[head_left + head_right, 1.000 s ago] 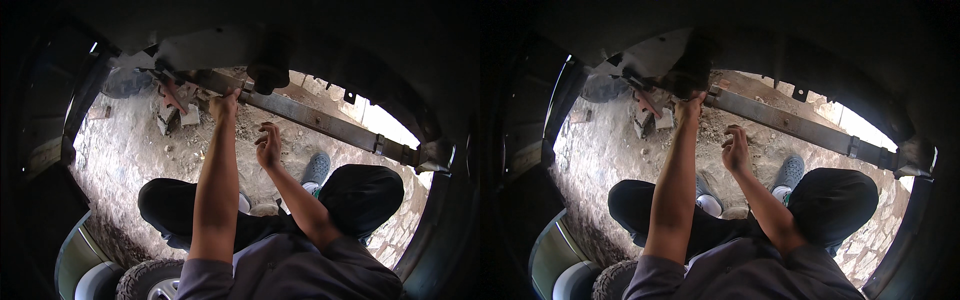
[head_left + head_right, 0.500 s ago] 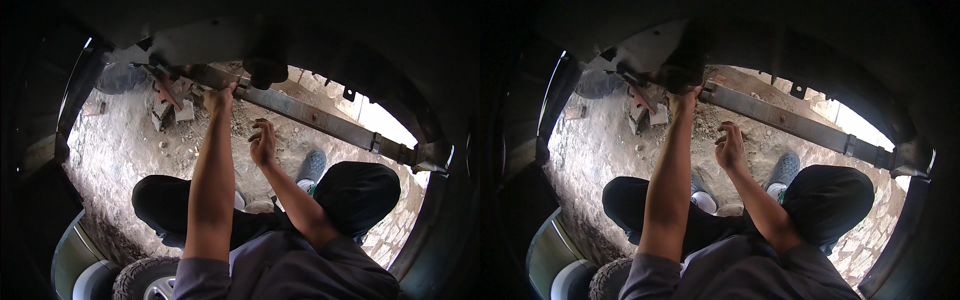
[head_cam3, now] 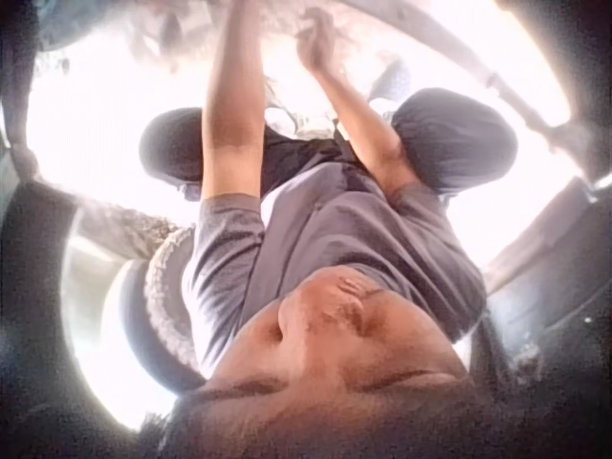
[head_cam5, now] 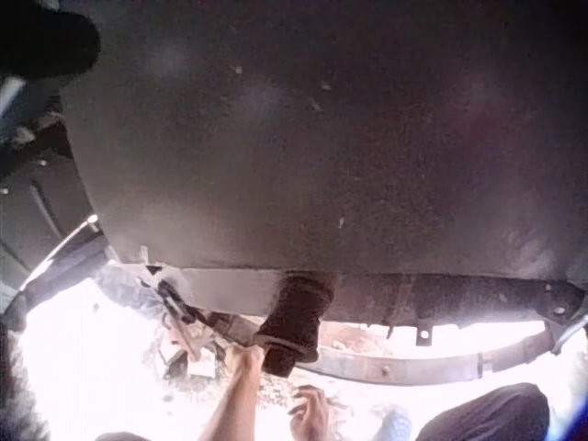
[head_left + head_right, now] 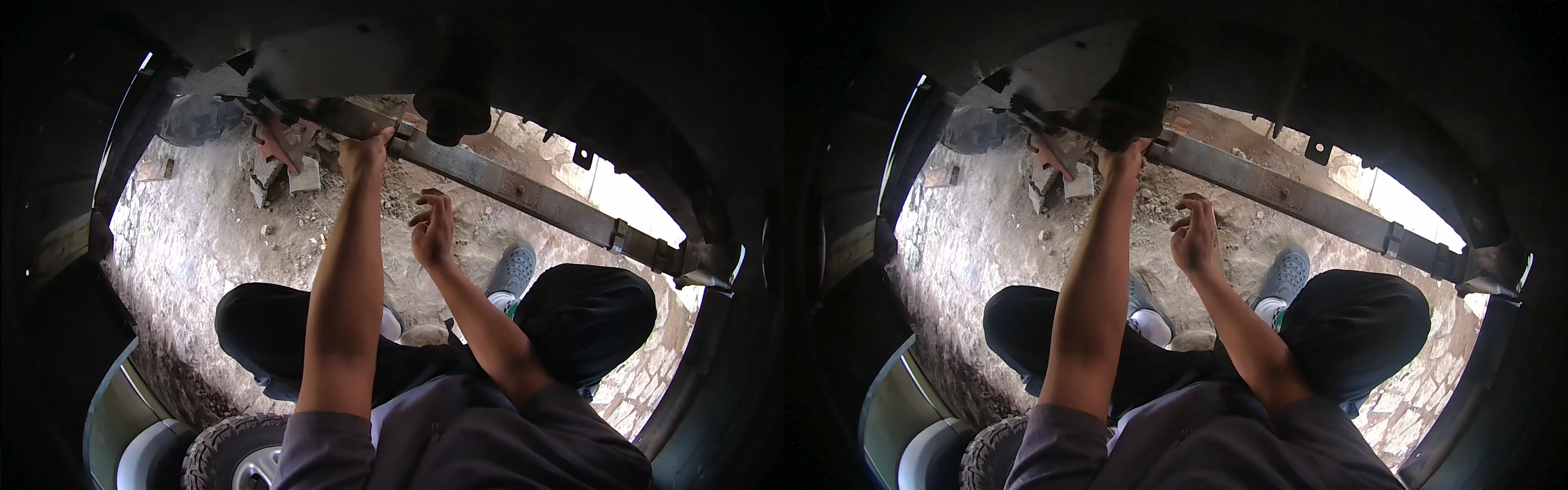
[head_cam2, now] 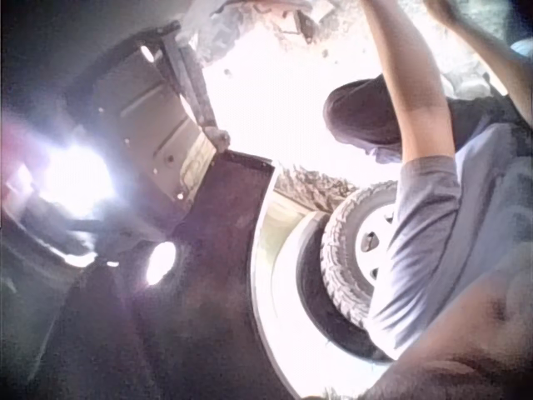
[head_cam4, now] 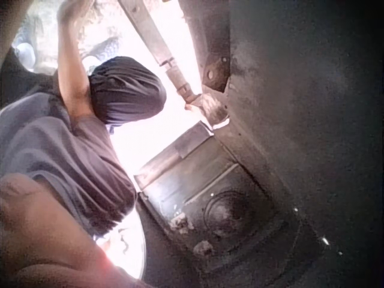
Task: The person sits under a vehicle and repeatedly adjusts a metal bracket attached to the undercarriage. They use both hands to align and secure the bracket, occasionally repositioning their grip to tighten or stabilize the connection.
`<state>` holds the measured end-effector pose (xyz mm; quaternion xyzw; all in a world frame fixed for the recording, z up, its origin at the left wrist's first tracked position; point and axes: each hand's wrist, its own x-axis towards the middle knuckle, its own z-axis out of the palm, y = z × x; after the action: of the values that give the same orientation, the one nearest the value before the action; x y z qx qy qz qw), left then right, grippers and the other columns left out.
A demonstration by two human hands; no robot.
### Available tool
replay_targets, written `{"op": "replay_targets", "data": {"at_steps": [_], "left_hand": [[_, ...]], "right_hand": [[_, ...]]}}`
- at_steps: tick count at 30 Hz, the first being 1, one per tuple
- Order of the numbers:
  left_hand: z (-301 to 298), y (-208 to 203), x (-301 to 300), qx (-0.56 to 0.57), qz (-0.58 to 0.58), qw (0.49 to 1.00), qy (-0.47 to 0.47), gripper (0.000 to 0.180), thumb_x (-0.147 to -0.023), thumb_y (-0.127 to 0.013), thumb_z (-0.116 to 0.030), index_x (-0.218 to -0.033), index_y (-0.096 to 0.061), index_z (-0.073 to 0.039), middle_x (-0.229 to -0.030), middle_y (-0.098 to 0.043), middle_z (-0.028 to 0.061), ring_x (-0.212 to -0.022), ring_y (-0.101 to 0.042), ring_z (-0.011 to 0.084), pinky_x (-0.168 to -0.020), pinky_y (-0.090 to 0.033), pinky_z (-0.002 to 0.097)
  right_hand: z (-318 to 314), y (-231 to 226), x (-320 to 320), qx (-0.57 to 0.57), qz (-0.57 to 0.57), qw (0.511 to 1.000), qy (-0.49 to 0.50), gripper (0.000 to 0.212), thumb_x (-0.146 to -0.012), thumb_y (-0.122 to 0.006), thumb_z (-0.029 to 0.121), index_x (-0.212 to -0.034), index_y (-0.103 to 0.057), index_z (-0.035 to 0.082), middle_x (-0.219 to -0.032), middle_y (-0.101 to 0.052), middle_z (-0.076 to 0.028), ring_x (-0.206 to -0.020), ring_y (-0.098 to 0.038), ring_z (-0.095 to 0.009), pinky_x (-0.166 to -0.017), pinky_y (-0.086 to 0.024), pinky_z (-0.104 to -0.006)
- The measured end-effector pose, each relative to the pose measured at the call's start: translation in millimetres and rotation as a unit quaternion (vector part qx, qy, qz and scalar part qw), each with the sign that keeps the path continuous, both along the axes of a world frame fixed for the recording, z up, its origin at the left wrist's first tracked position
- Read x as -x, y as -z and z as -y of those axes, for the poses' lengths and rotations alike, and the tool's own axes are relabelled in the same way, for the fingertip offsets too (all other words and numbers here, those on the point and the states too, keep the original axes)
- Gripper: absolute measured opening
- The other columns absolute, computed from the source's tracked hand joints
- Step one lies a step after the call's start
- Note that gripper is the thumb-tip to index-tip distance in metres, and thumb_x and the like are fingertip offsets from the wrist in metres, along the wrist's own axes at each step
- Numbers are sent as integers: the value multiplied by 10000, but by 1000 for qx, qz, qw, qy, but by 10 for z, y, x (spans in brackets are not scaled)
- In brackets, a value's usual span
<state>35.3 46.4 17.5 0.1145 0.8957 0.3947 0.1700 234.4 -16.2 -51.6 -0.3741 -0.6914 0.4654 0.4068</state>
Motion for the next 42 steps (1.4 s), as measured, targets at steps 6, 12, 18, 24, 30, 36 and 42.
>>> {"op": "replay_targets", "data": {"at_steps": [6, 12, 18, 24, 30, 36, 42], "left_hand": [[48, -31, -133, -49, 138, 988, -46, 599, -706, -1023, -403, -1015, -767, 41, -1117, -804, 201, -976, -785, 295, -864, -607, 406], [36, 490, 123, -167, 72, 983, -8, 495, -757, -1005, -339, -986, -767, 30, -1009, -809, 158, -771, -766, 212, -662, -587, 365], [-91, 293, 50, -144, 164, 975, -30, 503, -755, -1007, -270, -1048, -773, 65, -1001, -804, 141, -776, -745, 207, -674, -583, 377], [181, 125, 47, -189, 219, 957, -39, 351, -795, -979, -208, -993, -767, -10, -806, -712, 24, -543, -536, 100, -471, -397, 303], [10, -109, -68, -149, 231, 961, -43, 346, -786, -987, -200, -1021, -805, -22, -830, -747, 36, -563, -561, 111, -501, -419, 317], [189, 105, -90, -216, 260, 940, -51, 311, -801, -977, -217, -993, -807, -40, -767, -716, 18, -485, -486, 102, -444, -340, 324], [103, 140, 103, -210, 282, 935, -43, 292, -813, -964, -213, -984, -806, -36, -766, -715, 45, -493, -503, 104, -443, -340, 324]], "right_hand": [[-53, -13, -2, 17, 18, 1000, 19, 549, -739, -382, -207, -1224, -529, 3, -1321, -549, -202, -775, -747, -250, -682, -568, -328], [85, -16, 42, 56, 42, 998, 10, 548, -750, -384, -212, -1227, -534, 14, -1275, -569, -172, -789, -744, -232, -693, -543, -330], [-19, -31, 57, 46, 27, 998, 27, 552, -750, -418, -224, -1232, -537, 18, -1269, -568, -156, -814, -745, -226, -683, -527, -320], [51, -18, 76, 70, 26, 997, 6, 549, -755, -423, -220, -1236, -538, 20, -1279, -550, -159, -822, -748, -232, -673, -527, -316], [13, -52, 45, 36, -21, 999, 16, 573, -732, -442, -209, -1235, -556, 41, -1268, -551, -164, -772, -733, -233, -647, -539, -318], [8, -81, 9, 70, 11, 997, 12, 586, -756, -393, -214, -1275, -527, 20, -1324, -537, -182, -820, -746, -242, -702, -550, -311], [9, -2, 39, 53, -9, 998, 36, 597, -712, -476, -202, -1242, -572, 55, -1286, -580, -168, -747, -738, -227, -674, -555, -323]]}}
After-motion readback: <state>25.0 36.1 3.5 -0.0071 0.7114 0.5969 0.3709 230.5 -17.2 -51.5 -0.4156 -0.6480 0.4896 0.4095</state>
